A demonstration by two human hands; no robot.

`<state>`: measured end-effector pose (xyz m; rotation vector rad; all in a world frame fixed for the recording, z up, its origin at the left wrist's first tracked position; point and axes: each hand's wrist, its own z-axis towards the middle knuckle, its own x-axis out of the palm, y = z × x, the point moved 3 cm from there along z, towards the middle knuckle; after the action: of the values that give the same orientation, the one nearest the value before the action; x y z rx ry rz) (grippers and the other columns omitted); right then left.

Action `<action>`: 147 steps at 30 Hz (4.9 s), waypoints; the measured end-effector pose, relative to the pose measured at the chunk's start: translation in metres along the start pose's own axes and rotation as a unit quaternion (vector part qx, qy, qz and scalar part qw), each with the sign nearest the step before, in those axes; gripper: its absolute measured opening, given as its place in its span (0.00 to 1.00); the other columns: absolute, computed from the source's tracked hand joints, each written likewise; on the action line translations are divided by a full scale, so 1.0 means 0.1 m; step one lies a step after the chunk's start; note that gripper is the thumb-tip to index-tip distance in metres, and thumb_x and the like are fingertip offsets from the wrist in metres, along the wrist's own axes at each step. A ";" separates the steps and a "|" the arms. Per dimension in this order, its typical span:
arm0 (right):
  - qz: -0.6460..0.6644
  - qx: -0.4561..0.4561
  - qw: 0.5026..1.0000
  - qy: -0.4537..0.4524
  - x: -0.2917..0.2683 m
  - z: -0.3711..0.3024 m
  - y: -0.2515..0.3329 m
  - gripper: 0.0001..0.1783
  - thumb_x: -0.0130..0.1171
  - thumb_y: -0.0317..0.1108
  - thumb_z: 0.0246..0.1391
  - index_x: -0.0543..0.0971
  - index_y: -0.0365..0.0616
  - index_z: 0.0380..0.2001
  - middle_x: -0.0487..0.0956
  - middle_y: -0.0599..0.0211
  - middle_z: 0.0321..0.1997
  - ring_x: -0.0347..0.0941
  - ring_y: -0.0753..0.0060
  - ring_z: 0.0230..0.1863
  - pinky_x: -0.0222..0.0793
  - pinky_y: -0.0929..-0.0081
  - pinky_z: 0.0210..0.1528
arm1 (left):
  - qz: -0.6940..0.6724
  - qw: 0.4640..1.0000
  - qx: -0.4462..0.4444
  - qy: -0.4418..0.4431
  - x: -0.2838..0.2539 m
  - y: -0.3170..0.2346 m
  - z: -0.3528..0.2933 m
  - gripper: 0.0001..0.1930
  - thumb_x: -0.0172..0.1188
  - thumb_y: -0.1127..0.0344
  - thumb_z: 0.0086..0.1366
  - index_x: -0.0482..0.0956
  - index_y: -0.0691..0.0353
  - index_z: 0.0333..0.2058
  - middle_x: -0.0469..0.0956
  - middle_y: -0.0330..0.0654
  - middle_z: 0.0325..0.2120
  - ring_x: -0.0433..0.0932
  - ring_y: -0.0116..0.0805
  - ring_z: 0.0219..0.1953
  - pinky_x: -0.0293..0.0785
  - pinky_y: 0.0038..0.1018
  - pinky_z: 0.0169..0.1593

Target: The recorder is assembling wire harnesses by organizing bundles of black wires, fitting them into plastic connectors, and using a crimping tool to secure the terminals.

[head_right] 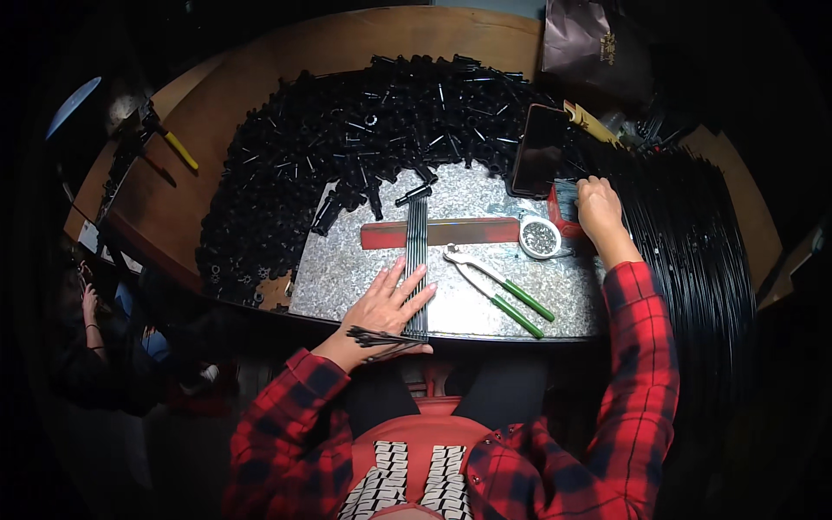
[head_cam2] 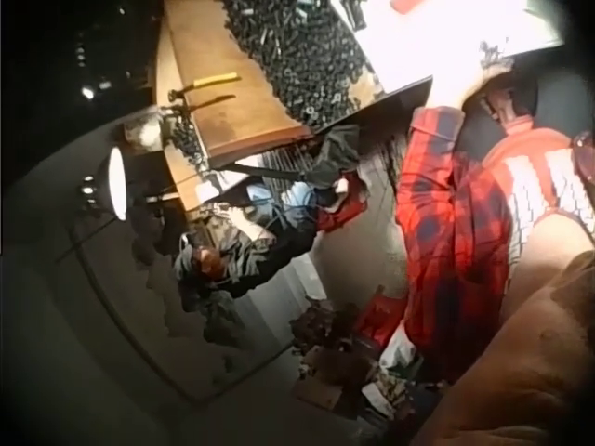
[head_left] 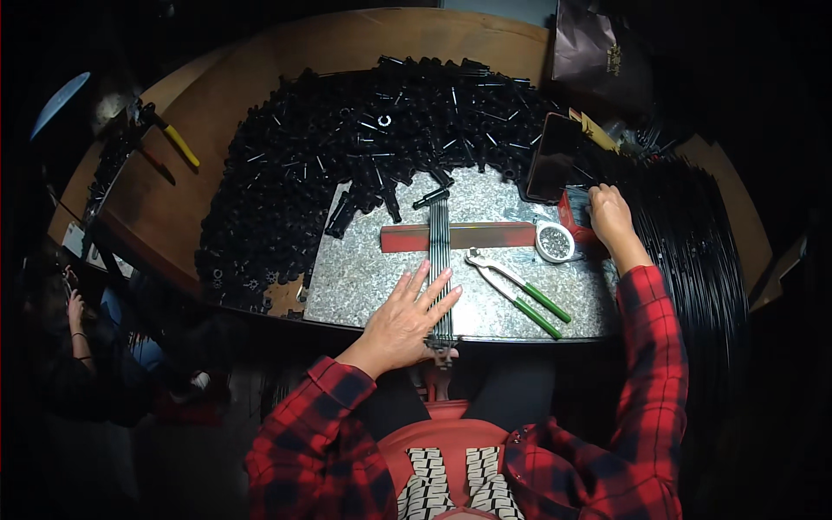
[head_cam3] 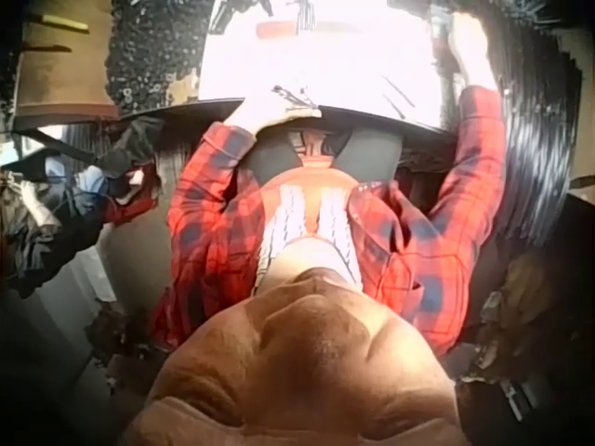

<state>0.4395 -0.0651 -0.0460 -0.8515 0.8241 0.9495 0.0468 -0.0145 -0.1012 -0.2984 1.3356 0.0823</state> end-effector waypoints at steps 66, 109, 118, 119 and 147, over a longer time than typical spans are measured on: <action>0.200 -0.191 0.959 -0.062 -0.02 0.21 1.79 0.16 0.52 0.31 0.50 0.80 0.48 0.43 0.74 0.61 0.35 0.75 0.61 0.40 0.75 0.66 0.37 | 0.028 1.000 0.001 -0.013 -0.01 -0.06 0.04 0.49 0.59 0.34 0.51 0.60 0.68 0.61 0.55 0.51 0.65 0.47 0.56 0.68 0.48 0.50 0.66; 0.306 -0.218 0.924 -0.075 0.03 0.40 1.71 0.04 0.52 0.28 0.50 0.73 0.40 0.27 0.71 0.60 0.32 0.71 0.56 0.38 0.68 0.63 0.39 | 0.029 1.000 0.000 -0.011 0.00 -0.03 0.03 0.55 0.57 0.28 0.48 0.57 0.73 0.61 0.55 0.58 0.64 0.48 0.56 0.68 0.46 0.48 0.67; 0.284 -0.220 0.931 -0.062 0.00 0.40 1.74 0.06 0.52 0.30 0.50 0.76 0.41 0.30 0.72 0.60 0.33 0.71 0.57 0.40 0.69 0.64 0.41 | -0.043 0.999 -0.030 -0.008 -0.11 -0.06 0.03 0.54 0.63 0.36 0.49 0.53 0.75 0.62 0.52 0.62 0.64 0.48 0.55 0.68 0.45 0.46 0.68; 0.284 -0.219 0.931 -0.058 -0.01 0.40 1.76 0.06 0.52 0.30 0.50 0.77 0.41 0.30 0.72 0.60 0.33 0.71 0.57 0.40 0.69 0.64 0.40 | -0.039 0.999 -0.028 -0.009 -0.10 -0.05 0.02 0.55 0.63 0.36 0.48 0.53 0.75 0.62 0.52 0.62 0.64 0.48 0.55 0.68 0.45 0.46 0.68; 0.277 -0.251 0.926 -0.057 -0.15 0.35 1.85 0.03 0.53 0.26 0.44 0.71 0.38 0.25 0.70 0.57 0.31 0.70 0.54 0.38 0.69 0.62 0.38 | -0.003 0.998 -0.009 -0.058 0.03 0.05 -0.09 0.53 0.74 0.51 0.38 0.58 0.74 0.60 0.57 0.61 0.62 0.56 0.51 0.66 0.54 0.38 0.67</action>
<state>0.2731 0.0218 -0.0623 -1.0056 0.7408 1.7476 0.0377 -0.0124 -0.1068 -0.3090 1.2201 0.1044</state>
